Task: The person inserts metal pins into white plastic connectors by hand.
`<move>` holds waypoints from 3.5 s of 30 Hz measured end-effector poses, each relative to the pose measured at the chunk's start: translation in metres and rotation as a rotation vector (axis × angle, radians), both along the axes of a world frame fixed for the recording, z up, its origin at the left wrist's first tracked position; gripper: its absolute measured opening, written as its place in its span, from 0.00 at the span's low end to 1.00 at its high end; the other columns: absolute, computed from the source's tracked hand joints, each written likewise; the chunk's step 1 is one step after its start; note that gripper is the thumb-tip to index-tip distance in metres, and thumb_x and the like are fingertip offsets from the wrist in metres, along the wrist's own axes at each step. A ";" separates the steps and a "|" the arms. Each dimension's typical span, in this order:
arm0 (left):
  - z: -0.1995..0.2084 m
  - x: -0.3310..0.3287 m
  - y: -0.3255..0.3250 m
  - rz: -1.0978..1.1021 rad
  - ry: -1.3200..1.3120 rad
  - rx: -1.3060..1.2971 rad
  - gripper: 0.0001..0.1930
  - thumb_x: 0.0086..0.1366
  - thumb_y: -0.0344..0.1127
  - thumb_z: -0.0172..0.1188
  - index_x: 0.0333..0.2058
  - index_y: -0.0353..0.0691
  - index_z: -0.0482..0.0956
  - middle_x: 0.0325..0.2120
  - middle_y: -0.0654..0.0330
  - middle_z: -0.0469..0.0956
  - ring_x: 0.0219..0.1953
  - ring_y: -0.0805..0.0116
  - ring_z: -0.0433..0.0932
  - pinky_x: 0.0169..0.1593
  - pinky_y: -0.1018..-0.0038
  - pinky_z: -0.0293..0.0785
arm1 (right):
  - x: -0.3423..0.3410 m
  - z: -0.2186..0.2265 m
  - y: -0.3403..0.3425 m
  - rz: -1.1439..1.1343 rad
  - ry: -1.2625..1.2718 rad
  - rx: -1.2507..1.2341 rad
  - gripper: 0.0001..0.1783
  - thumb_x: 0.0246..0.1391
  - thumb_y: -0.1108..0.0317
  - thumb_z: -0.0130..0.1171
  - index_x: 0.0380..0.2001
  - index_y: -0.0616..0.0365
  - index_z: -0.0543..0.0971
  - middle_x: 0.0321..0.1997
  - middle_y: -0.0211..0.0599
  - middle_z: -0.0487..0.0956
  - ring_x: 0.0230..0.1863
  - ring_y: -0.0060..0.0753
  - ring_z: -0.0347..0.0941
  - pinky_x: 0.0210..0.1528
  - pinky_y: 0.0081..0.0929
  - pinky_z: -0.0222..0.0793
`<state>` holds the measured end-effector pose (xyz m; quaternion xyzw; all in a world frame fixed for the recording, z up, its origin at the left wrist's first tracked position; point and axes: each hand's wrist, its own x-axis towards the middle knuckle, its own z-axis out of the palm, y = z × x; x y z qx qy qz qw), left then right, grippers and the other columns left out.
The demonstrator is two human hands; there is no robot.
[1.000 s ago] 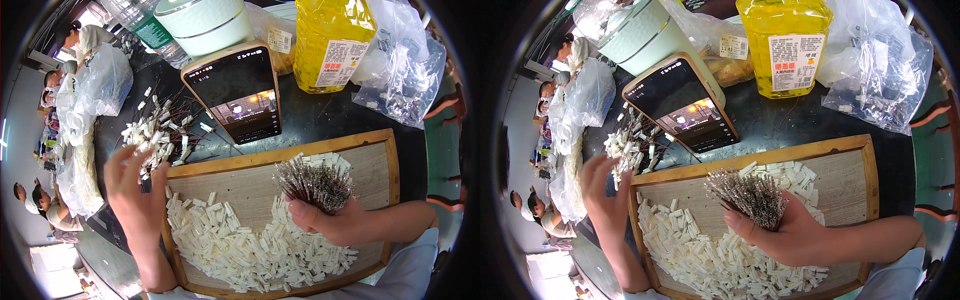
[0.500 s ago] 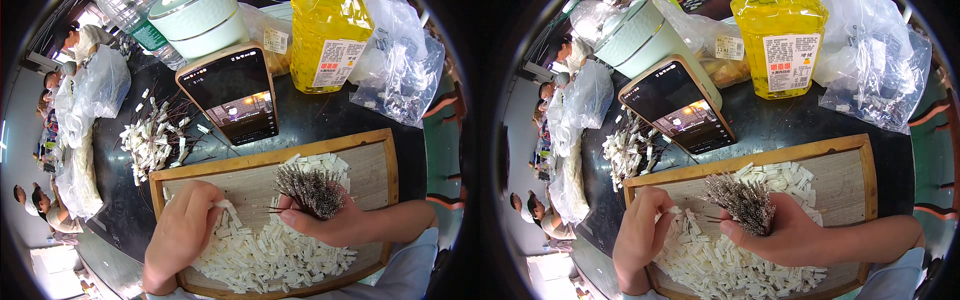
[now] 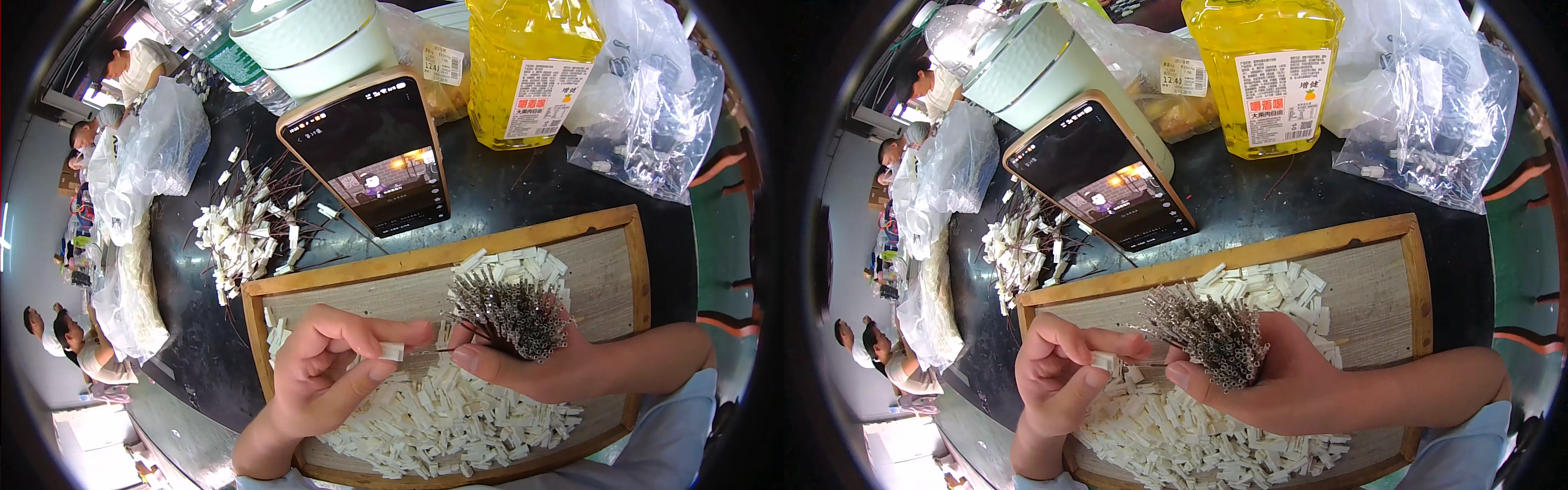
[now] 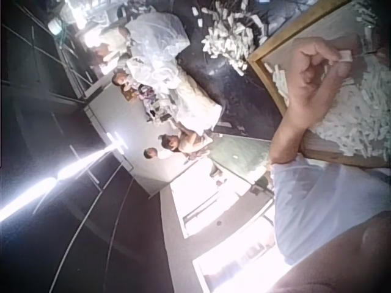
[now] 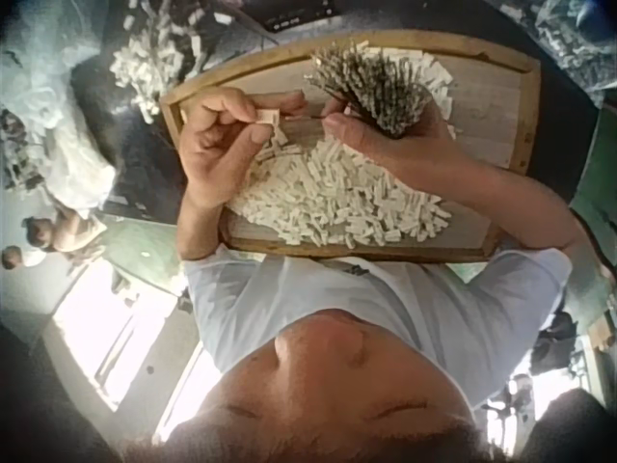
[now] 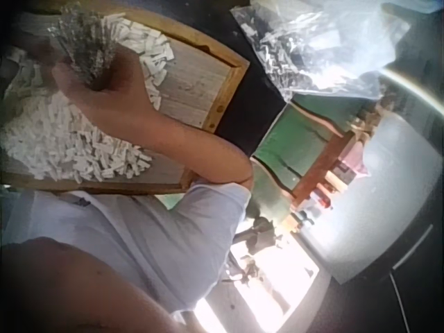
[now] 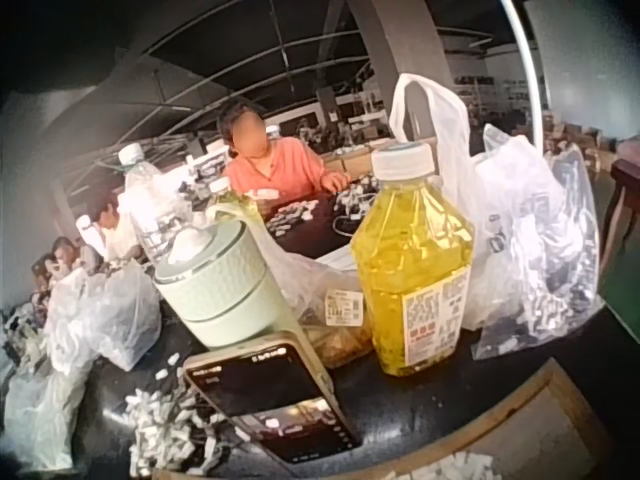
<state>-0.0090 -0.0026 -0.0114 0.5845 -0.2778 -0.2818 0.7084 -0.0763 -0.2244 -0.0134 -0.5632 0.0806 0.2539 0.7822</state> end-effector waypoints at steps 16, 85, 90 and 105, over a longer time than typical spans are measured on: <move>0.002 -0.002 -0.005 -0.059 -0.138 0.269 0.12 0.56 0.20 0.59 0.40 0.31 0.73 0.40 0.48 0.78 0.45 0.63 0.78 0.48 0.75 0.74 | -0.001 0.004 -0.002 0.017 -0.010 -0.011 0.11 0.54 0.68 0.60 0.39 0.62 0.77 0.33 0.27 0.79 0.36 0.11 0.69 0.37 0.16 0.67; 0.038 0.021 0.011 0.509 -1.151 1.055 0.07 0.50 0.23 0.61 0.30 0.37 0.75 0.31 0.57 0.76 0.39 0.59 0.73 0.42 0.67 0.67 | 0.001 -0.005 0.002 -0.082 -0.109 -0.102 0.10 0.57 0.63 0.56 0.37 0.58 0.74 0.25 0.20 0.73 0.28 0.12 0.66 0.31 0.16 0.64; 0.026 -0.003 0.002 0.007 -0.958 1.087 0.07 0.48 0.31 0.64 0.28 0.43 0.78 0.25 0.64 0.75 0.32 0.63 0.72 0.38 0.70 0.65 | 0.001 -0.002 -0.006 0.080 0.056 0.014 0.10 0.59 0.62 0.54 0.38 0.57 0.73 0.27 0.20 0.72 0.29 0.10 0.63 0.30 0.17 0.61; 0.007 -0.004 -0.002 -0.054 -1.000 1.006 0.09 0.52 0.32 0.61 0.33 0.42 0.74 0.25 0.64 0.70 0.31 0.66 0.69 0.34 0.70 0.61 | -0.001 0.000 0.001 -0.033 -0.016 -0.011 0.10 0.54 0.72 0.58 0.39 0.61 0.73 0.33 0.24 0.76 0.36 0.10 0.68 0.38 0.15 0.66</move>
